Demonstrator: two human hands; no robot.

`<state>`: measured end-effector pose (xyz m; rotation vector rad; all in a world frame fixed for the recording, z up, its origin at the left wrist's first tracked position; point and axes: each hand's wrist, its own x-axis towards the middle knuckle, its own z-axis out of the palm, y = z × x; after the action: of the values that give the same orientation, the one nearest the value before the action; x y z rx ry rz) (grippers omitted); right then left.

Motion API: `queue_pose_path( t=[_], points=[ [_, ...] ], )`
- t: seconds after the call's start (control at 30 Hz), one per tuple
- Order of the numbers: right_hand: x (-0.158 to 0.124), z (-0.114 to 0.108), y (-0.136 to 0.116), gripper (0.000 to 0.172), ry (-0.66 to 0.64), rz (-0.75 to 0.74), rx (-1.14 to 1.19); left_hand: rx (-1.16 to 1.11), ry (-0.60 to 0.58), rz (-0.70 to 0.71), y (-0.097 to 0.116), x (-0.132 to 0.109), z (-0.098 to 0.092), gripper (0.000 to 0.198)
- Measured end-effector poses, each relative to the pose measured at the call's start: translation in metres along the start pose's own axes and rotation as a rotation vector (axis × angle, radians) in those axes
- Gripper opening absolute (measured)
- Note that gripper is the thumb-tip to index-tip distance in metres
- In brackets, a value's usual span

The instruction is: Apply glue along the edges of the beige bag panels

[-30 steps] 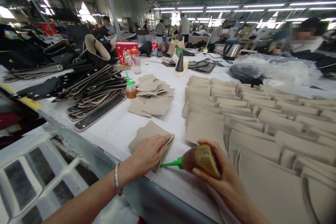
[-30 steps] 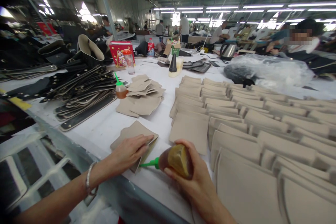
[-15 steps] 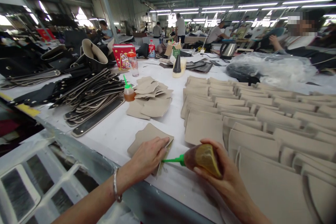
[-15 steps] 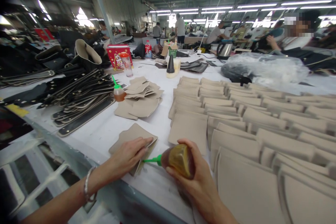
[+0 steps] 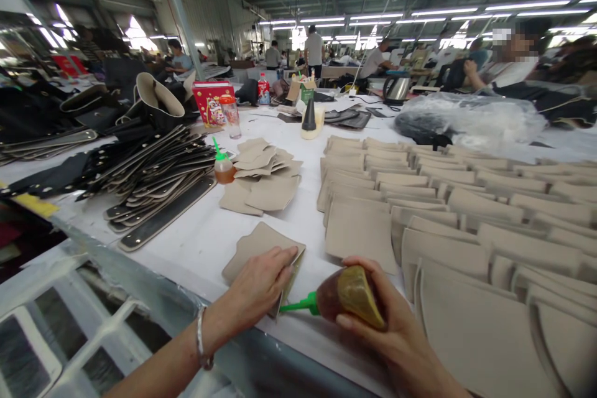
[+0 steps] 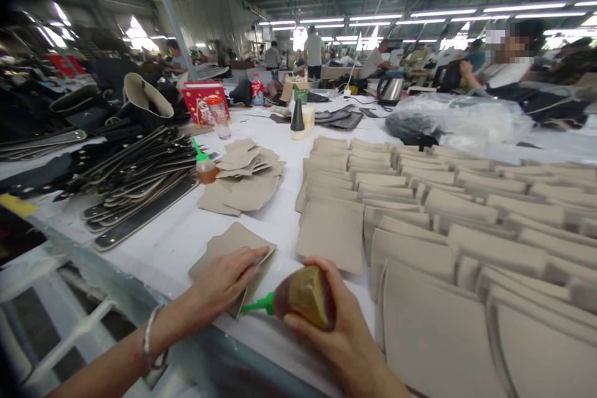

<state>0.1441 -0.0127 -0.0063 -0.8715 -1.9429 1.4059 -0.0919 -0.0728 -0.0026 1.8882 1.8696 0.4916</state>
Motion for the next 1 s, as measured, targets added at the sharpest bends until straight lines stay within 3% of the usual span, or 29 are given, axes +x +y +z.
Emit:
queue_pose_path(
  t=[0.2, 0.37, 0.57, 0.73, 0.9, 1.0],
  points=[
    [0.003, -0.002, -0.001, 0.053, 0.117, -0.017, -0.032, 0.005, 0.006, 0.006, -0.001, 0.001, 0.001, 0.038],
    [0.001, -0.001, 0.000, 0.055, 0.016, 0.003, 0.035, 0.009, -0.003, 0.007, -0.001, -0.001, 0.001, 0.038],
    [0.004, -0.004, 0.001, 0.051, 0.136, -0.040, -0.061, 0.012, -0.003, 0.006, 0.000, 0.000, 0.001, 0.038],
    [0.005, -0.002, 0.003, 0.051, 0.038, -0.028, 0.000, -0.003, -0.013, 0.013, 0.000, 0.001, -0.001, 0.038],
    [0.020, -0.009, 0.010, 0.051, 0.243, -0.111, -0.176, 0.003, -0.013, 0.021, -0.003, 0.003, 0.002, 0.037],
    [0.021, -0.012, 0.009, 0.051, 0.289, -0.171, -0.210, 0.003, -0.018, 0.023, -0.004, 0.003, 0.003, 0.038]
  ],
)
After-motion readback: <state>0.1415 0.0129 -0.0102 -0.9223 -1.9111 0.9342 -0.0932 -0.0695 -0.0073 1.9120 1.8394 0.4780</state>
